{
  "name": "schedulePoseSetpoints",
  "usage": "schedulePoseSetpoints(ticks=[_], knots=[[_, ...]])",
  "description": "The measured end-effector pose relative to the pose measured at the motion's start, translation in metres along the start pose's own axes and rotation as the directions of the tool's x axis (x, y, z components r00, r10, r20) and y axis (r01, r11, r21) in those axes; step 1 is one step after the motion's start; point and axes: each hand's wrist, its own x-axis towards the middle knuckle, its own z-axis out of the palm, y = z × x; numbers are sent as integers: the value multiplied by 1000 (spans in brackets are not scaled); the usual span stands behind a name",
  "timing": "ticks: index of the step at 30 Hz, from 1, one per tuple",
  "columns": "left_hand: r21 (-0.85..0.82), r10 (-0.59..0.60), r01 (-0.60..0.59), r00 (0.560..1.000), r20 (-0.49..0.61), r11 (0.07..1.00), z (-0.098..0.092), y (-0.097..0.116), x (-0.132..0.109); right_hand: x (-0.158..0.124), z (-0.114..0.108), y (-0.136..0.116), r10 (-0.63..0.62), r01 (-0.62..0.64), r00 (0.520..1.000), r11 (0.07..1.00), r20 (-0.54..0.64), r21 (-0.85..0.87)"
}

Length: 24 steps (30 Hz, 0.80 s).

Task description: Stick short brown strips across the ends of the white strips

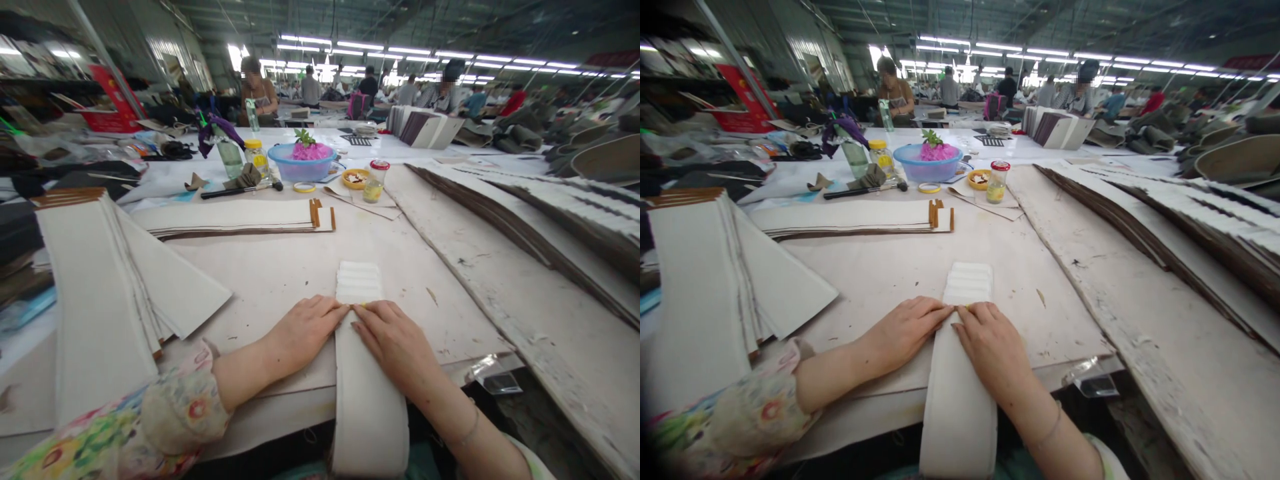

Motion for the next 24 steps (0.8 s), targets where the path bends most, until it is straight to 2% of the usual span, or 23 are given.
schedulePoseSetpoints(ticks=[4, 7, 10, 14, 19, 24], knots=[[-86, -74, 73, 997, -13, 994, 0, 1, -12, -4, 3, 0, 35, -34, 999, 998, -20, 45], [-122, -90, 90, 996, 4, 988, -6, -4, -9, -6, 6, 2, 55, -52, 998, 995, -31, 84], [-114, -134, 135, 991, 15, 984, -19, -13, 5, -8, 8, 3, 51, -45, 997, 991, -52, 124], [-93, -188, 184, 982, -32, 978, -33, -24, 35, -12, 10, 6, 51, -34, 995, 983, -91, 179], [-17, -238, 238, 971, -7, 971, -27, -25, 58, -14, 10, 9, 54, -34, 995, 973, -83, 227], [78, -177, 177, 984, 5, 981, -22, -18, 47, -13, 8, 9, 58, -43, 997, 971, -58, 236]])
